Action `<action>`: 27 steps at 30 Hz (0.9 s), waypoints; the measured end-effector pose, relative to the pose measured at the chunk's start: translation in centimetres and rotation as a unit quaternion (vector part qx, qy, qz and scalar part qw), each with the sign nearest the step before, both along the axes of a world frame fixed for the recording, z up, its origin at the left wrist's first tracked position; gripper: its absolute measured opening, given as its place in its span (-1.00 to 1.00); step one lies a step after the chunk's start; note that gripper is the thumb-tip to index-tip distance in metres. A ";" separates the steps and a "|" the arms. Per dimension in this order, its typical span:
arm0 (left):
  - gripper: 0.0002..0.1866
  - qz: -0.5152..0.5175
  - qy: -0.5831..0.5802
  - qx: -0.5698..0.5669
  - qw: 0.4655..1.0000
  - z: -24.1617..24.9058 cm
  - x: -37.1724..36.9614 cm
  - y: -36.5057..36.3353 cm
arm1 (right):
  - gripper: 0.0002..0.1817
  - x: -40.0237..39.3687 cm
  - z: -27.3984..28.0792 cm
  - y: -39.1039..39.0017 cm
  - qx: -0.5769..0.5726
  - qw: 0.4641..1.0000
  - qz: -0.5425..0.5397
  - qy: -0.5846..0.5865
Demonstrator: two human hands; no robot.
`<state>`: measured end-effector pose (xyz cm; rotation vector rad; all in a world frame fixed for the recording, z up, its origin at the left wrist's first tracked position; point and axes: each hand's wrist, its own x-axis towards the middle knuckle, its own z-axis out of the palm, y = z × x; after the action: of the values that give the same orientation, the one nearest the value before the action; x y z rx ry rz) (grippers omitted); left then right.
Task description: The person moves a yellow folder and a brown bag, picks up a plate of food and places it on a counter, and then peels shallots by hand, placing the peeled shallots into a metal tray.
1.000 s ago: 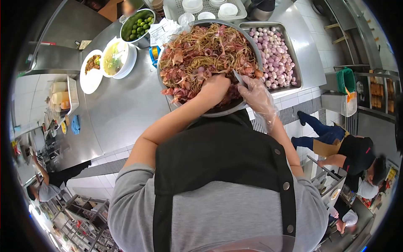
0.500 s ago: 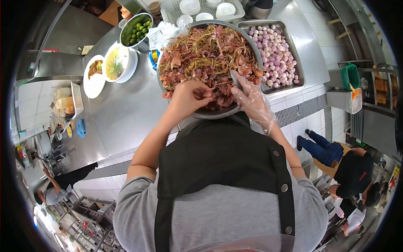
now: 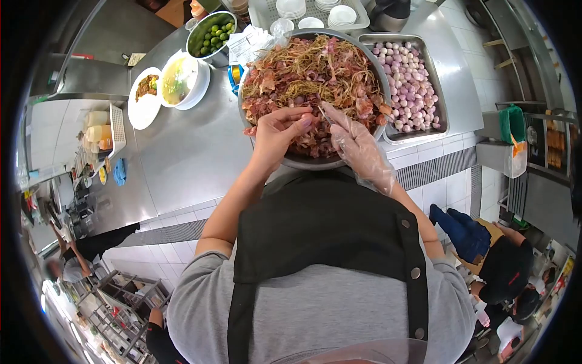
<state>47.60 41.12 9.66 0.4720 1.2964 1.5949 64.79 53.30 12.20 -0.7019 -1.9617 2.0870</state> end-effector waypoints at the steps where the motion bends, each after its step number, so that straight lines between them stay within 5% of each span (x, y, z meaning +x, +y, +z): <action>1: -0.71 0.020 0.004 -0.028 0.999 0.1 0.6 0.1 | -0.44 0.0 0.2 -0.1 -0.111 0.994 0.001 0.004; 9: -0.71 0.072 -0.033 -0.003 0.997 -3.3 2.4 -0.7 | -0.50 -0.5 -2.0 -1.0 -0.193 0.980 0.008 -0.045; 11: -0.72 0.077 -0.015 0.004 0.997 -3.6 2.6 -0.7 | -0.55 -0.6 -3.0 -1.0 -0.087 0.996 -0.003 -0.019; 14: -0.80 0.055 -0.057 -0.006 0.997 -2.7 2.3 -0.5 | -0.55 -0.4 -2.1 -0.4 -0.095 0.994 0.034 -0.044; 19: -0.85 0.057 0.068 0.012 0.996 -2.9 2.9 0.4 | -0.59 -0.4 -2.2 0.2 -0.052 0.996 0.019 -0.075; 22: -0.80 0.110 0.174 0.034 0.978 -4.1 4.1 1.3 | -0.62 -1.2 -1.9 0.3 -0.162 0.978 -0.044 -0.122; 27: -0.77 0.102 0.042 0.074 0.991 -2.8 2.9 1.6 | -0.63 -2.3 -1.7 0.1 -0.236 0.964 -0.112 -0.057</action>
<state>50.53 42.74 6.86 0.5167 1.3291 1.8694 62.51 53.44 10.49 -1.0934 -1.3505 2.4287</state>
